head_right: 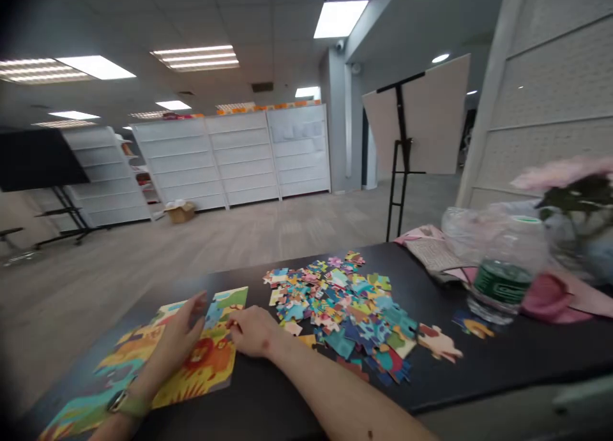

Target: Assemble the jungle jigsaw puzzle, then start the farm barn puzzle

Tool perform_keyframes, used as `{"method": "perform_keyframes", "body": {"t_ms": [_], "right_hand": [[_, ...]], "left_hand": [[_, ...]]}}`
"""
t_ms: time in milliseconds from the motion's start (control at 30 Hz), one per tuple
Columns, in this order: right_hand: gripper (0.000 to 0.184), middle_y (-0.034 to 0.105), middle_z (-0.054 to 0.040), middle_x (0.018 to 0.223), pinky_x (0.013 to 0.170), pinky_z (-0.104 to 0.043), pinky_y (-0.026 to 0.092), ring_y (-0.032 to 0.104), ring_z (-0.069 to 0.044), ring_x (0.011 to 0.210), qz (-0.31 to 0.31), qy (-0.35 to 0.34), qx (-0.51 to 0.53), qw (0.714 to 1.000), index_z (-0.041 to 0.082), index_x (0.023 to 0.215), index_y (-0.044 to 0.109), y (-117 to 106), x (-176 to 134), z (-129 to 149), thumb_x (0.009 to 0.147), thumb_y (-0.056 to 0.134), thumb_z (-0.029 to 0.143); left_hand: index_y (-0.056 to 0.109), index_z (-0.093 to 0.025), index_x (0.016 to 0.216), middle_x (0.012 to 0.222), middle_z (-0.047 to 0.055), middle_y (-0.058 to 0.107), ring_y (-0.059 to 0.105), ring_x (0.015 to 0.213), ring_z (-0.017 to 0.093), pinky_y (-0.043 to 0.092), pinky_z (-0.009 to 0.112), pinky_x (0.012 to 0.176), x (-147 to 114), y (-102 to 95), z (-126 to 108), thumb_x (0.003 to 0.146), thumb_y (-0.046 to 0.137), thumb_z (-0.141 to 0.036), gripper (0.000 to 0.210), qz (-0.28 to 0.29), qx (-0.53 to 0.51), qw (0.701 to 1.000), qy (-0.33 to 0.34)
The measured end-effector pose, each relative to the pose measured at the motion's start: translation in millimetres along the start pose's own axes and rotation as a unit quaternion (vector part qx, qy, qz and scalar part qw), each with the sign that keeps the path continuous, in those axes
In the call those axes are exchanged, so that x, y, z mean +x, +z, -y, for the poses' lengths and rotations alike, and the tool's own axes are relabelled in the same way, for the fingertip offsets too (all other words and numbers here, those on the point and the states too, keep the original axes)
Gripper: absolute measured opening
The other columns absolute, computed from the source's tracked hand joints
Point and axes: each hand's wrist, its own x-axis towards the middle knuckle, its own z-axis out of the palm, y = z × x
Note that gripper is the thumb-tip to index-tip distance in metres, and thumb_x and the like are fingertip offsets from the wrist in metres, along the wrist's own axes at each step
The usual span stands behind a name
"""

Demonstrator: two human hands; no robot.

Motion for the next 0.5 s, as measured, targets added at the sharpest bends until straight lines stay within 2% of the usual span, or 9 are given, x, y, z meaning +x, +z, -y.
{"method": "perform_keyframes", "body": {"t_ms": [133,200,267,333,400,500], "right_hand": [[0.032,0.073,-0.0039,0.097,0.080,-0.028,0.047,0.068,-0.020,0.092,-0.092,0.043,-0.004,0.995,0.023,0.112,0.064,-13,4,-8,0.087,0.047,0.011],[0.041,0.069,-0.0069,0.103,0.084,-0.030,0.047,0.065,-0.020,0.096,-0.146,0.066,-0.004,0.987,0.020,0.121,0.056,-22,6,-13,0.085,0.043,0.006],[0.044,0.065,-0.0077,0.105,0.087,-0.032,0.047,0.062,-0.020,0.098,-0.181,0.075,0.000,0.981,0.018,0.122,0.052,-30,8,-19,0.082,0.042,0.003],[0.043,0.062,-0.0066,0.104,0.089,-0.032,0.047,0.060,-0.019,0.097,-0.195,0.071,0.005,0.978,0.019,0.118,0.053,-34,9,-22,0.081,0.043,0.002],[0.041,0.061,-0.0053,0.102,0.089,-0.032,0.048,0.060,-0.018,0.095,-0.195,0.059,0.009,0.979,0.020,0.115,0.054,-36,9,-22,0.080,0.044,0.002],[0.037,0.061,-0.0052,0.101,0.088,-0.032,0.048,0.059,-0.019,0.096,-0.190,0.043,0.009,0.981,0.020,0.112,0.056,-38,8,-18,0.081,0.045,0.003]], "left_hand": [[0.049,-0.019,0.139,0.128,0.013,0.064,0.059,0.122,0.032,0.046,0.054,0.106,-11,28.3,-32,0.087,0.046,-0.030,0.054,0.054,0.019,0.995,0.077],[0.052,-0.018,0.138,0.131,0.014,0.063,0.057,0.124,0.032,0.044,0.054,0.107,-17,41.6,-57,0.087,0.047,-0.029,0.052,0.068,0.038,0.991,0.111],[0.057,-0.017,0.134,0.133,0.015,0.061,0.056,0.124,0.033,0.043,0.055,0.107,-25,51.8,-86,0.086,0.050,-0.029,0.050,0.085,0.059,0.985,0.135],[0.062,-0.020,0.128,0.136,0.014,0.060,0.053,0.126,0.035,0.042,0.056,0.106,-35,59.8,-118,0.087,0.054,-0.033,0.044,0.117,0.072,0.980,0.145],[0.064,-0.024,0.127,0.135,0.013,0.062,0.051,0.128,0.037,0.038,0.057,0.108,-47,67.1,-147,0.087,0.060,-0.042,0.045,0.174,0.069,0.971,0.150],[0.063,-0.031,0.131,0.139,0.009,0.061,0.048,0.131,0.039,0.034,0.056,0.111,-60,78.1,-179,0.084,0.064,-0.051,0.051,0.243,0.054,0.955,0.162]]}}
